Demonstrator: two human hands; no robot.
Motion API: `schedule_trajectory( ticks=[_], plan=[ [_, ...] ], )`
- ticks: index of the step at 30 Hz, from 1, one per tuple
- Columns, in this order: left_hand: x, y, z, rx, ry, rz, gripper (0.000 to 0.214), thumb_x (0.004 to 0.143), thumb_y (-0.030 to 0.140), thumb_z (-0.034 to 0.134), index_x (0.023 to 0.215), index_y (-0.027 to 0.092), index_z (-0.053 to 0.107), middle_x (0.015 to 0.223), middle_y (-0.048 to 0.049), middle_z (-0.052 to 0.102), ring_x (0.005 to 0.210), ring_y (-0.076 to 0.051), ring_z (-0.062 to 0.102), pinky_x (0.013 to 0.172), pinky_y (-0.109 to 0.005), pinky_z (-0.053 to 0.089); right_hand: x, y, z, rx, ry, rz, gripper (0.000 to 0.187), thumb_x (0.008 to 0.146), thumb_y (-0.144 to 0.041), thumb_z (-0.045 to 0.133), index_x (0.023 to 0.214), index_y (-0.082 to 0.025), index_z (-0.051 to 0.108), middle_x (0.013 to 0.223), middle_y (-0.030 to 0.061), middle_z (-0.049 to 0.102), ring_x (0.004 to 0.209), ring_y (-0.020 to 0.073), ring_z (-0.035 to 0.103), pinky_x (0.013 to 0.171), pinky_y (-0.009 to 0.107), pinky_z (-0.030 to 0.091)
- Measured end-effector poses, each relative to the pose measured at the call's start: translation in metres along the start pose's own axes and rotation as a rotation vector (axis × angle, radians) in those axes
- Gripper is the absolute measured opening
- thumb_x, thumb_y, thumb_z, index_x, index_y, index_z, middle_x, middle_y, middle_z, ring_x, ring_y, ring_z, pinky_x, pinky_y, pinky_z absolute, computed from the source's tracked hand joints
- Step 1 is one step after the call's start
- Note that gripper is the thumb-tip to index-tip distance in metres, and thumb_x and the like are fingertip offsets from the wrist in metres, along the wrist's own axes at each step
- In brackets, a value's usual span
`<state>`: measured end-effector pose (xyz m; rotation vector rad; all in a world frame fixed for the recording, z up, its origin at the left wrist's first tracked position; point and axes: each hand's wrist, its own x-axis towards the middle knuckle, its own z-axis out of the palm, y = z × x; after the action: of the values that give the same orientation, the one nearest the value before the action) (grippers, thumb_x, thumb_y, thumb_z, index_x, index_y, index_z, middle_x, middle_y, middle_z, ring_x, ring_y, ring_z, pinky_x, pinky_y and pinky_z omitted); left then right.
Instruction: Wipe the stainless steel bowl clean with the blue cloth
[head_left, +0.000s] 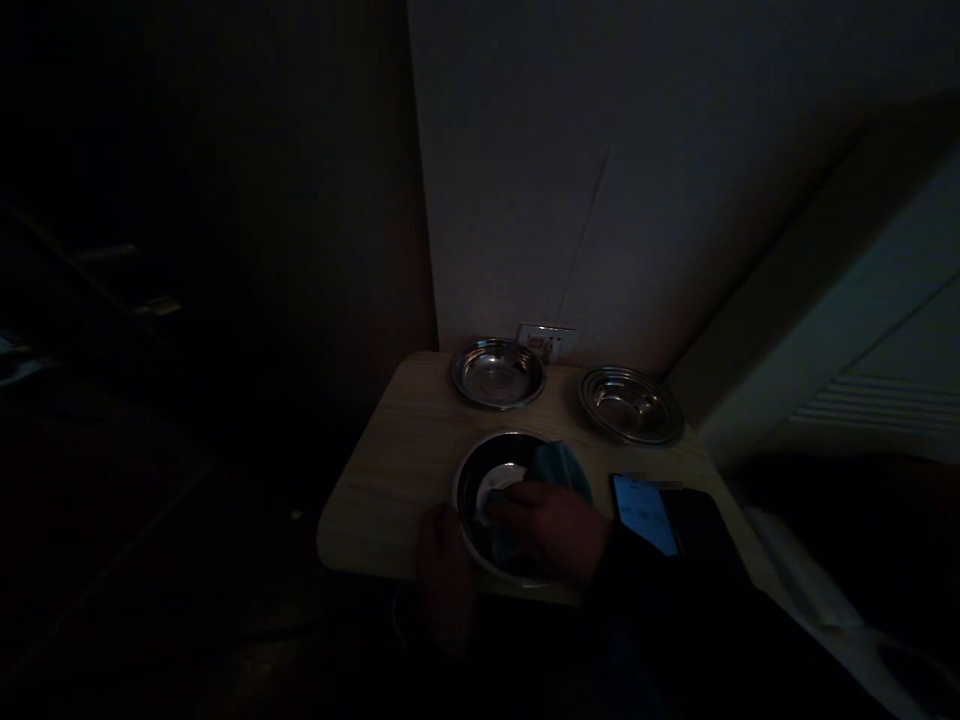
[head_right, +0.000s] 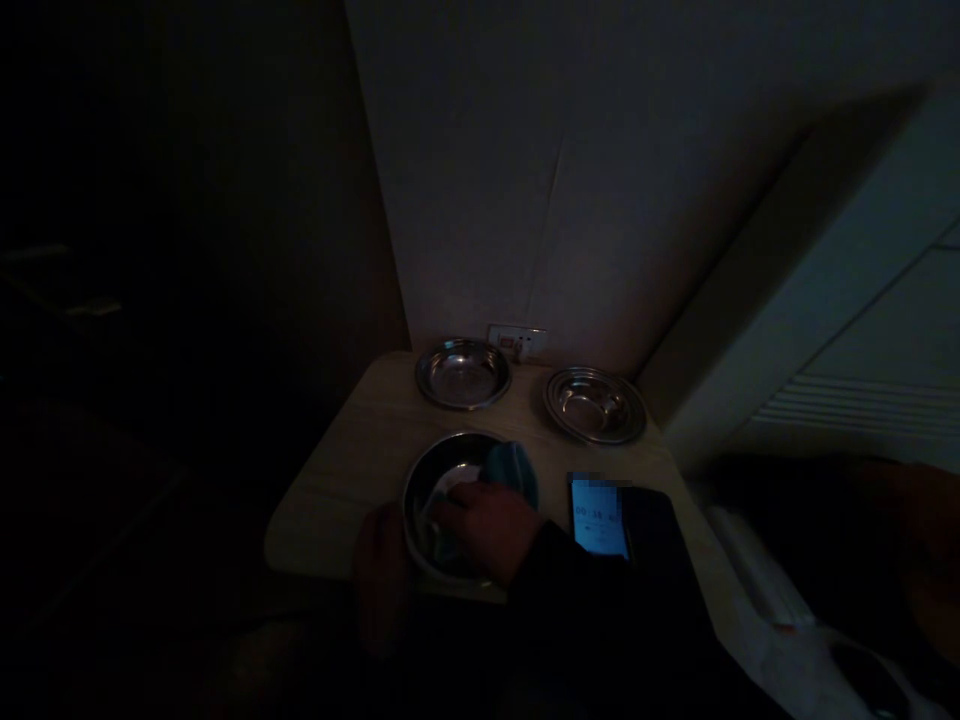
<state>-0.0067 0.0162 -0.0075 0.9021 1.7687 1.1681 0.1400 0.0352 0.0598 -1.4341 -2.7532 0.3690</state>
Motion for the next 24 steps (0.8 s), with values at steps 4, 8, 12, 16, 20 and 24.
schedule_trajectory(
  ticks=[4, 8, 12, 16, 20, 24],
  plan=[
    [0.004, 0.007, -0.006, 0.031, -0.034, 0.04, 0.022, 0.078, 0.034, 0.041, 0.075, 0.019, 0.057, 0.076, -0.005, 0.063, 0.069, -0.018, 0.057, 0.063, -0.03, 0.045, -0.003, 0.003, 0.005, -0.082, 0.143, 0.052, 0.03, 0.088, -0.025, 0.045, 0.115, -0.027, 0.058, 0.119, 0.0087, 0.057, 0.108, 0.0251, 0.049, 0.092, 0.044, 0.032],
    [0.019, 0.014, -0.002, 0.023, -0.083, 0.062, 0.026, 0.073, 0.043, 0.051, 0.078, 0.018, 0.052, 0.075, -0.0045, 0.061, 0.068, -0.018, 0.058, 0.063, -0.031, 0.046, -0.012, 0.012, 0.005, -0.128, 0.087, 0.122, 0.031, 0.084, -0.029, 0.051, 0.114, -0.026, 0.058, 0.127, 0.0098, 0.051, 0.114, 0.029, 0.045, 0.096, 0.049, 0.03],
    [0.023, 0.008, 0.005, -0.012, -0.118, 0.058, 0.029, 0.072, 0.043, 0.053, 0.084, 0.017, 0.051, 0.077, -0.0052, 0.063, 0.069, -0.018, 0.06, 0.062, -0.032, 0.047, -0.017, 0.017, 0.007, -0.056, -0.035, 0.172, 0.043, 0.079, -0.035, 0.056, 0.12, -0.023, 0.054, 0.133, 0.0126, 0.045, 0.118, 0.0301, 0.043, 0.094, 0.044, 0.036],
    [0.019, 0.003, 0.007, -0.033, -0.115, 0.078, 0.032, 0.074, 0.044, 0.051, 0.087, 0.015, 0.054, 0.078, -0.0075, 0.064, 0.069, -0.02, 0.061, 0.062, -0.033, 0.048, -0.009, 0.017, 0.015, -0.024, -0.14, 0.187, 0.053, 0.073, -0.032, 0.061, 0.124, -0.022, 0.05, 0.131, 0.0136, 0.045, 0.115, 0.0319, 0.045, 0.089, 0.043, 0.041],
    [0.018, 0.004, 0.01, -0.011, -0.087, 0.116, 0.03, 0.076, 0.041, 0.047, 0.091, 0.016, 0.059, 0.089, -0.0095, 0.067, 0.081, -0.021, 0.062, 0.073, -0.034, 0.047, 0.007, 0.009, 0.026, -0.042, -0.193, -0.028, 0.029, 0.08, -0.016, 0.05, 0.105, -0.02, 0.062, 0.116, 0.0071, 0.058, 0.107, 0.0236, 0.05, 0.087, 0.034, 0.041],
    [0.021, 0.005, 0.01, 0.051, -0.1, 0.165, 0.033, 0.079, 0.04, 0.043, 0.09, 0.017, 0.063, 0.096, -0.0109, 0.067, 0.089, -0.022, 0.061, 0.081, -0.035, 0.045, 0.025, 0.001, 0.032, -0.067, -0.16, -0.011, 0.024, 0.083, -0.014, 0.045, 0.097, -0.02, 0.065, 0.106, 0.0071, 0.061, 0.104, 0.0212, 0.049, 0.085, 0.032, 0.042]
  ],
)
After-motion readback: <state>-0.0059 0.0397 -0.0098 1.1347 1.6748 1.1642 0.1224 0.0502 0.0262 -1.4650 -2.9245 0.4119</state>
